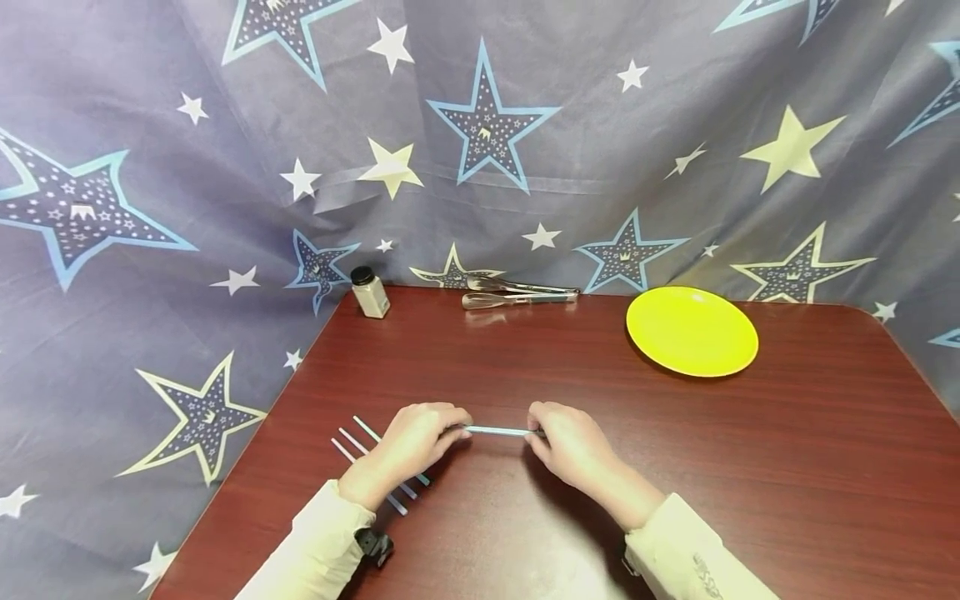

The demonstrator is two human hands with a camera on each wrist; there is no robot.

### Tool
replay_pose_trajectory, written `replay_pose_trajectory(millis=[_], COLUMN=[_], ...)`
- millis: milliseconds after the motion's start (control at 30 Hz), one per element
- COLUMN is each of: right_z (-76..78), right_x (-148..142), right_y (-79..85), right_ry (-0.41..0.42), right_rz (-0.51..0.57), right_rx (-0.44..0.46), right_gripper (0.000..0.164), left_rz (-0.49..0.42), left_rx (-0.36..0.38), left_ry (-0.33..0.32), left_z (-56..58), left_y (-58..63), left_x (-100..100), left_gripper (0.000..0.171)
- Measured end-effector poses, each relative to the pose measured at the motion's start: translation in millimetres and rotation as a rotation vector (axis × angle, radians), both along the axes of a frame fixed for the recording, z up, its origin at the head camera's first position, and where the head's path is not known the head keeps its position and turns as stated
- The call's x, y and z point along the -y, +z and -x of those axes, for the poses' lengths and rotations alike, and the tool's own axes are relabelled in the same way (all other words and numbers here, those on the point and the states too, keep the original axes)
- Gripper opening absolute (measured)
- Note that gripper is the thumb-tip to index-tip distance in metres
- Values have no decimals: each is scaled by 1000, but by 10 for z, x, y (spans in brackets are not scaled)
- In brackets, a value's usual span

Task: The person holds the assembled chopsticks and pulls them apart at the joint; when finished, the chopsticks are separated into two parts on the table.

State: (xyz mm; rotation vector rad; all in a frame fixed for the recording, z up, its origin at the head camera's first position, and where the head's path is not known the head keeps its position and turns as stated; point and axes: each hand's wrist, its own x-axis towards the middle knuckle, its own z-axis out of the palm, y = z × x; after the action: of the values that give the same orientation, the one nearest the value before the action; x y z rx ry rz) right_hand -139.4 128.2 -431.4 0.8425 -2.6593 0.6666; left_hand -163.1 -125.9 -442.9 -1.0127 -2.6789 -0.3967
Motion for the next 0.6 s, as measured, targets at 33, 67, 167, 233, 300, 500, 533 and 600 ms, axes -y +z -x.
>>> replay_pose_trajectory(millis=[33, 67, 167, 233, 300, 500, 533, 600], right_z=[-3, -5, -10, -16, -27, -63, -67, -69], right_x=[-28, -56, -134, -180, -224, -333, -348, -374], right_y=[-1, -3, -4, -4, 0, 18, 19, 17], right_ry=[-2, -7, -22, -30, -37, -33, -29, -19], right_rz=[-4, -7, -15, -19, -22, -16, -15, -14], right_rx=[-2, -1, 3, 12, 24, 7, 1, -16], right_gripper=[23, 23, 23, 23, 23, 25, 26, 26], left_rz=[-5, -10, -21, -31, -38, -72, -74, -77], left_rx=[8, 15, 27, 37, 44, 60, 61, 66], left_ry=[-4, -8, -23, -35, -45, -83, -88, -95], left_z=[-6, -11, -24, -31, -35, -50, -51, -53], left_y=[-6, -9, -23, -29, -41, -60, -66, -78], left_x=[-32, -67, -174, -250, -326, -538, -569, -630], left_gripper=[6, 7, 8, 9, 10, 11, 11, 12])
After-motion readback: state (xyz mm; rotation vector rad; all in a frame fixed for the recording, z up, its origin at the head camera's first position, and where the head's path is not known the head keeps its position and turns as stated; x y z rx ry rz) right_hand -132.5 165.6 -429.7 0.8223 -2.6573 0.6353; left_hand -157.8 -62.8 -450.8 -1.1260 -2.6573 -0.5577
